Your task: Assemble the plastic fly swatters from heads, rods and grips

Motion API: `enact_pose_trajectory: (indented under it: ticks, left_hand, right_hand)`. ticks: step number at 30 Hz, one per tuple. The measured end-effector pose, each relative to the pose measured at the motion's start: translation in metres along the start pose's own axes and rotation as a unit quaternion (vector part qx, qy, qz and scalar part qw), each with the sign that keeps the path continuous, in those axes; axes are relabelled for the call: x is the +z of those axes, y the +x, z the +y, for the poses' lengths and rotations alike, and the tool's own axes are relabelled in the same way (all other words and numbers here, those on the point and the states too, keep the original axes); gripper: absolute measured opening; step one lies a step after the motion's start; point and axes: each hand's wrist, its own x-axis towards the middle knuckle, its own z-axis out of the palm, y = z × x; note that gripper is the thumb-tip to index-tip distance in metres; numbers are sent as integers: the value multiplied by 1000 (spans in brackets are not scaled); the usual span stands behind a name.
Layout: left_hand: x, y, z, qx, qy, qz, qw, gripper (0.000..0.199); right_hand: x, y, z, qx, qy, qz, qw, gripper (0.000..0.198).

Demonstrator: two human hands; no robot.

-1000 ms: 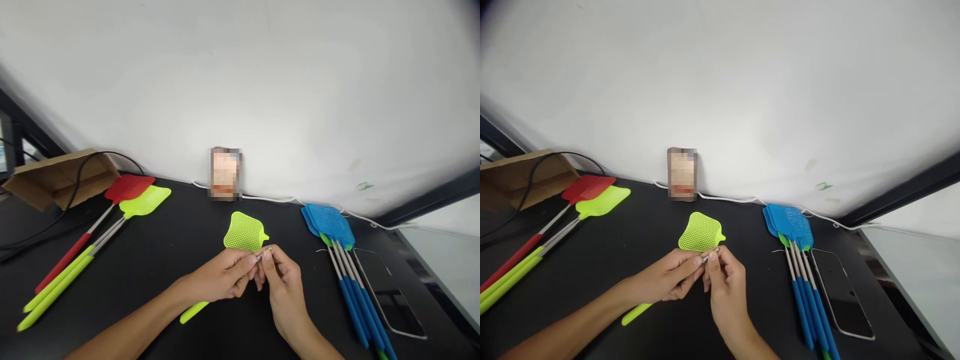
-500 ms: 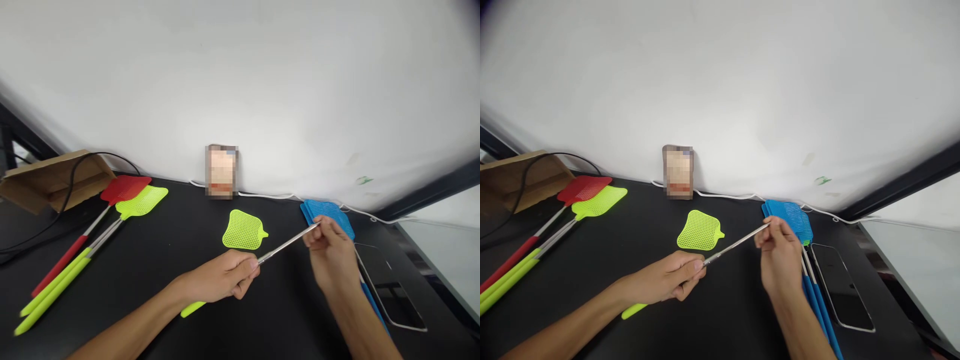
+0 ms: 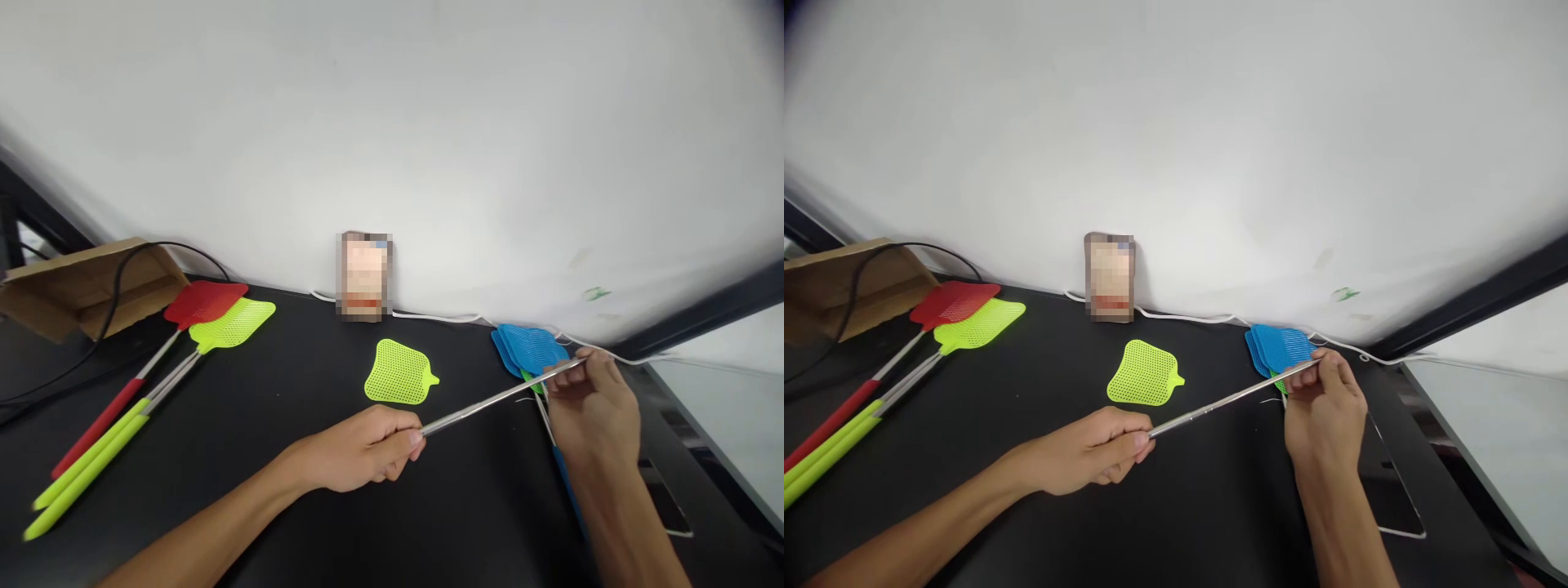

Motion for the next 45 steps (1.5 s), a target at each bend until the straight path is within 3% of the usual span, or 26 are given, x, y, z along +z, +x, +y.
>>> enact_pose_trajectory:
  ticks: [3,6,10,14,20,23,27,31,35,37,42,45]
  left_hand:
    - [2,2,-4,16,-11,18,1000,47]
    - [3,3,-7,47,-48,34,997,45]
    - [3,2,-10,48,-49,48,996,45]
    - [2,2,-8,47,-44,40,997,43]
    - [-1,5,-8,69,-63,43,995,37]
    - [-1,9,-11,91,-117,89,985,36]
    - [0,14,-14,160,-197,181,950,33]
    - [5,14,-13,241,-197,280,908,30]
    - [7,12,-11,251,-185,350,883,25]
    - [7,13,-10,245,-179,346,888,26]
    - [5,12,-5,240,-152,252,925,28]
    - [4,11,-6,232,-133,228,936,24]
  right_hand:
    - [21,-30,17,20,-27,-21,999,23]
    - [41,-72,38,92,-75,-120,986,26]
    - [47,-109,57,105,-124,-180,970,31]
    - [42,-112,60,97,-143,-195,965,29]
    - [49,-107,54,121,-173,-315,925,35]
    - [50,-103,53,150,-173,-302,925,32]
    - [49,-102,54,174,-191,-301,918,35]
    - [52,-112,52,183,-169,-346,904,37]
    - [54,-123,49,243,-131,-413,868,40]
    - [53,-125,48,271,-122,-427,854,38]
    - [50,-119,46,335,-62,-357,870,30]
    - [50,-116,46,352,-34,-370,859,26]
